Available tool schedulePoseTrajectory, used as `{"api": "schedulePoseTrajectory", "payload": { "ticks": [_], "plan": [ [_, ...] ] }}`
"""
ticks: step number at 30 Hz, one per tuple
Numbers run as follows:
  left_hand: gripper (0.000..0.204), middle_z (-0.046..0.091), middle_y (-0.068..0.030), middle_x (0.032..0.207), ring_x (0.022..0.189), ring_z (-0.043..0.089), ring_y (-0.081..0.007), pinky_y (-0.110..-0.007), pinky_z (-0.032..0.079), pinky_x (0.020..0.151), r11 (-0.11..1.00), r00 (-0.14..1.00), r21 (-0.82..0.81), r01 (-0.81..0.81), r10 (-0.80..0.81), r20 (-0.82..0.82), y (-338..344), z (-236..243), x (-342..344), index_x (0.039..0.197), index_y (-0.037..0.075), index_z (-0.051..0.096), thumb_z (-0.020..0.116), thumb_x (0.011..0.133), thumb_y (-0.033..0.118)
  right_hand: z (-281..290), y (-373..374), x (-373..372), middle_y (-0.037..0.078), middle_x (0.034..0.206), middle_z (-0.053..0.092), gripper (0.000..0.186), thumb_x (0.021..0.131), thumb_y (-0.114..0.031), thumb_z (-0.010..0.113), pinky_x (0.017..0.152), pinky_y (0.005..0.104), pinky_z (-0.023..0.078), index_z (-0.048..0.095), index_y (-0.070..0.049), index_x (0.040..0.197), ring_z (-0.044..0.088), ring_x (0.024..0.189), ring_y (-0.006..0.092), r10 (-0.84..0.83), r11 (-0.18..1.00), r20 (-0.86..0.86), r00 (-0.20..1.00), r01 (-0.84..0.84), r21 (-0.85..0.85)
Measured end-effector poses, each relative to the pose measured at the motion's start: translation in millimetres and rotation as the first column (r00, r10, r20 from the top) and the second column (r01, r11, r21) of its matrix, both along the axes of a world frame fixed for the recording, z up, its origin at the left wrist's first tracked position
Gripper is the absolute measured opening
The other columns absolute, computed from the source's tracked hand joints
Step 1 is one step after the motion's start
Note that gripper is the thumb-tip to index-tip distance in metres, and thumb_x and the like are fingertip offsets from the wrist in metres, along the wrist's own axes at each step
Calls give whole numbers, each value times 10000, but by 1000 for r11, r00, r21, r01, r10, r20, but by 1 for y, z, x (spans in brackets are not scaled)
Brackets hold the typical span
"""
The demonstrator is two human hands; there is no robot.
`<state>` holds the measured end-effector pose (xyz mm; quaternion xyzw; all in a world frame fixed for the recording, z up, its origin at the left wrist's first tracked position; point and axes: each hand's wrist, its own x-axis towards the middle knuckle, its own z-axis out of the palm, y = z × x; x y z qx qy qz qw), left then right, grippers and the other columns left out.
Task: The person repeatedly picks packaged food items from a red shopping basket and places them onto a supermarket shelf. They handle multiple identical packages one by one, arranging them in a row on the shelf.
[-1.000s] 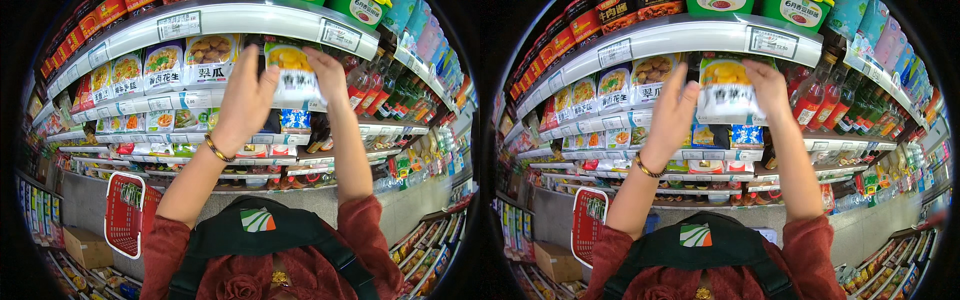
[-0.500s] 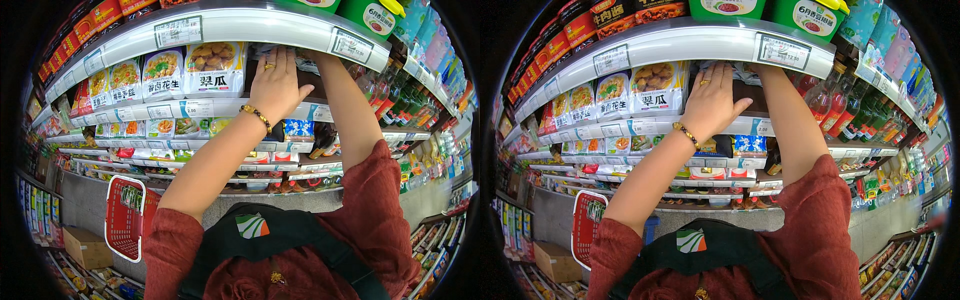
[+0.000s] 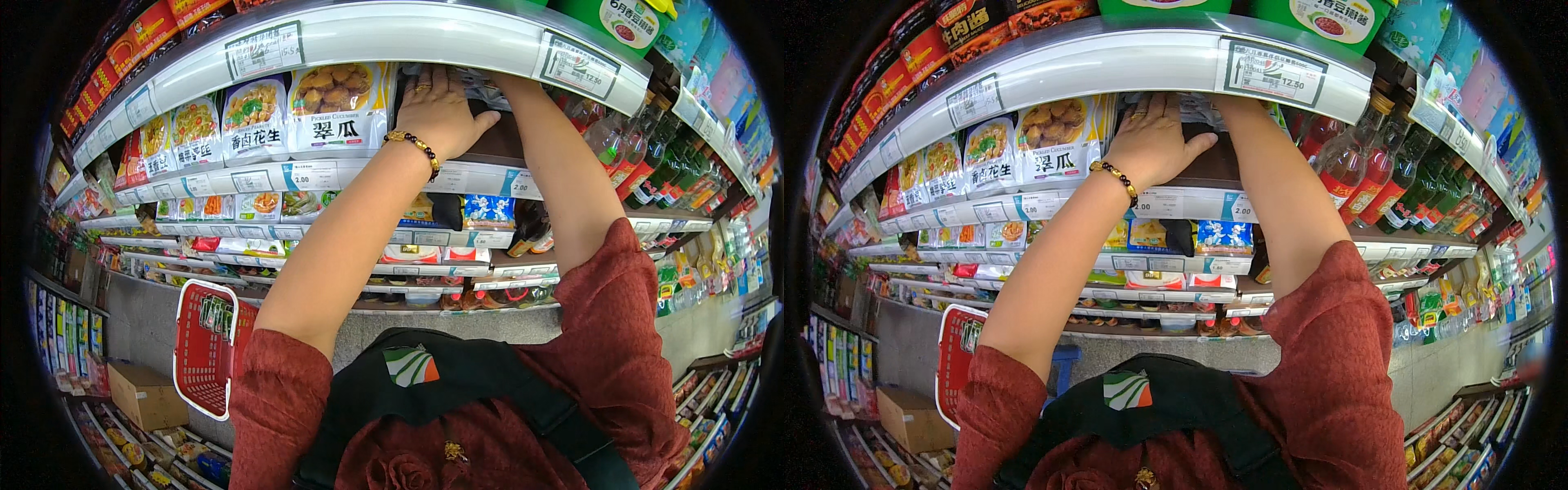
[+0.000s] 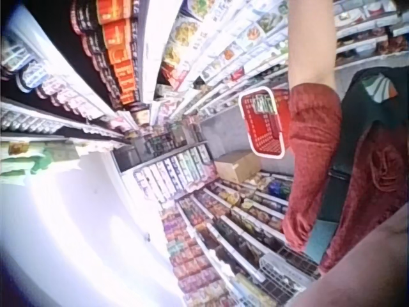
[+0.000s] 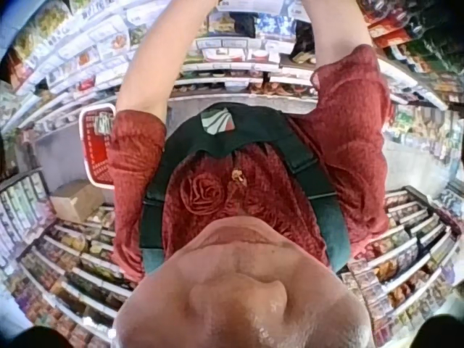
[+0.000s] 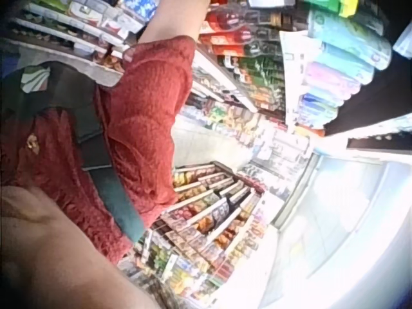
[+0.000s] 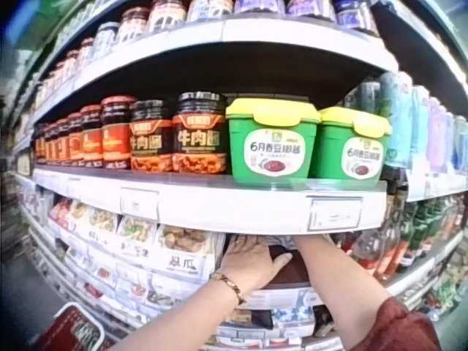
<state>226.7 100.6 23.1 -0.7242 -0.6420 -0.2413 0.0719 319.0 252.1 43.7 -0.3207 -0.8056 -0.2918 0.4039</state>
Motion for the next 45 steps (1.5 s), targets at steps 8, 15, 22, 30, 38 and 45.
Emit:
{"api": "schedulePoseTrajectory", "payload": {
  "ticks": [8, 15, 22, 30, 38, 45],
  "plan": [
    [841, 167, -216, 1344, 1259, 158, -309, -416, 137, 1020, 999, 999, 24, -47, 47, -25, 2, -3, 3, 1290, -44, 152, 395, 764, 566, 7, -9, -2, 146, 1116, 490, 376, 827, -287, 443, 885, 363, 343, 449, -70, 1135, 456, 1001, 314, -88, 996, 162, 983, 83, 38],
    [696, 286, -225, 1280, 1218, 242, -322, -437, 196, 989, 991, 998, 124, 58, -54, -35, -30, 15, 6, 1227, -55, 286, 443, 783, 457, 28, -35, 14, 158, 1093, 507, 334, 846, -252, 421, 887, 370, 342, 471, -54, 1111, 467, 982, 333, -26, 999, 237, 971, 16, 43],
    [260, 539, -165, 989, 885, 541, -308, -344, 450, 766, 900, 855, 295, 320, -409, 318, -211, -64, -51, 967, -3, 549, 570, 716, 62, -35, -241, 14, 124, 887, 589, 172, 751, -47, 507, 710, 359, 415, 576, -52, 909, 554, 803, 286, 625, 650, -217, 750, -654, -388],
    [122, 595, -69, 802, 726, 555, -137, -245, 439, 634, 833, 394, -116, -541, 373, 840, -326, -204, -175, 874, -8, 597, 542, 783, 50, -211, -304, -153, 146, 850, 601, 173, 774, -131, 557, 671, 303, 449, 585, -17, 901, 586, 768, 251, 662, -166, -348, 664, -323, -932],
    [103, 584, -36, 635, 546, 524, -80, -216, 436, 510, 386, -163, -313, -868, 374, 913, -431, -339, -383, 753, -36, 602, 554, 753, 55, -299, -377, -388, 109, 654, 588, 111, 752, -123, 557, 574, 290, 445, 581, -26, 798, 580, 608, 200, 704, -383, -406, 583, -169, -908],
    [87, 604, -140, 693, 663, 597, -249, -328, 461, 608, 493, 50, -656, -571, 819, 572, -464, -449, -481, 692, 22, 625, 587, 648, 86, -407, -417, -547, 188, 768, 568, 136, 745, -84, 440, 651, 434, 437, 558, -15, 744, 557, 752, 343, 931, 226, 216, 294, 0, -974]
  ]
}}
